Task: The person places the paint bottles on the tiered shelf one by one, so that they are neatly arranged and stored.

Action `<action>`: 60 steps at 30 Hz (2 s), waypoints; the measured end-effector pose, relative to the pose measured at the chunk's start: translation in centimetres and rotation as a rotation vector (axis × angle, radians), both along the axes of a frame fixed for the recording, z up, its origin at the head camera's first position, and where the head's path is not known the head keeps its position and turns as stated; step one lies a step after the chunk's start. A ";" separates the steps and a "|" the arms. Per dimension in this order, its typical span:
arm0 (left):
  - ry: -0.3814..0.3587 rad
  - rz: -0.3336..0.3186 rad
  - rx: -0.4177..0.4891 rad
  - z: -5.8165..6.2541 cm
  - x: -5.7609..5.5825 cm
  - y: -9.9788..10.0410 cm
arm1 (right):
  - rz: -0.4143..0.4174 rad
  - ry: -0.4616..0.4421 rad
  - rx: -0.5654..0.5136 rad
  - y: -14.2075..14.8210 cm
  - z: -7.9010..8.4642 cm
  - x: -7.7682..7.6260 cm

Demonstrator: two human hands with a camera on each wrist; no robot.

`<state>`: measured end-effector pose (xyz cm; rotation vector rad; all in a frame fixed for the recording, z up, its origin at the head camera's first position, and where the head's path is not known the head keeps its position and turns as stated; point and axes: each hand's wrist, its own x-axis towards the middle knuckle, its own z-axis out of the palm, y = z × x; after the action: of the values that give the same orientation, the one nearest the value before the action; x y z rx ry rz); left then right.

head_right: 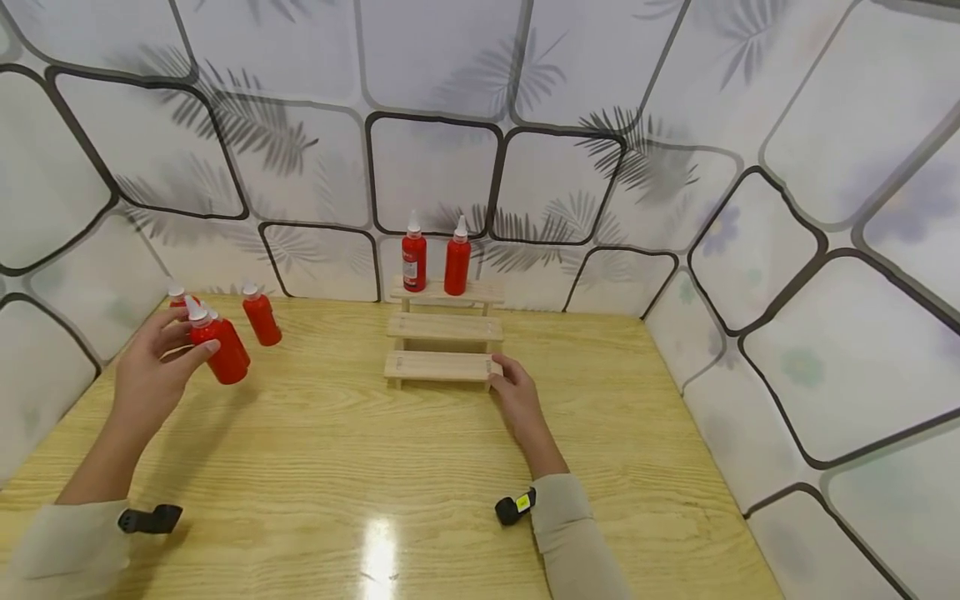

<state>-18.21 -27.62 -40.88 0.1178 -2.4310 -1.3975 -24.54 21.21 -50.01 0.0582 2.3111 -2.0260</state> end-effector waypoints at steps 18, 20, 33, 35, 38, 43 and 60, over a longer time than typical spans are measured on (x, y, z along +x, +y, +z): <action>0.053 -0.278 0.100 1.0 -5.2 9.5 | -0.030 0.044 -0.008 -0.4 -0.2 0.3; 0.055 -0.302 0.118 1.0 -5.9 10.6 | -0.030 0.045 -0.015 -0.4 -0.2 0.2; 0.113 -0.389 0.210 1.5 -9.7 16.8 | -0.030 0.058 0.011 -0.1 -0.4 0.2; 0.128 -0.397 0.216 1.6 -10.2 17.6 | -0.023 0.053 0.011 -0.1 -0.3 0.1; 0.135 -0.403 0.223 1.7 -10.8 18.5 | -0.005 0.040 0.001 -0.1 0.2 0.4; 0.125 -0.413 0.233 1.5 -11.8 19.6 | -0.002 0.037 0.002 -0.2 0.6 0.6; 0.095 -0.438 0.166 1.3 -12.5 21.3 | -0.023 0.062 0.005 0.0 -0.4 0.3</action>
<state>-30.68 -6.35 -39.54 -0.4586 -2.3472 -1.7387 -24.27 21.19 -50.37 0.0226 2.3622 -2.0619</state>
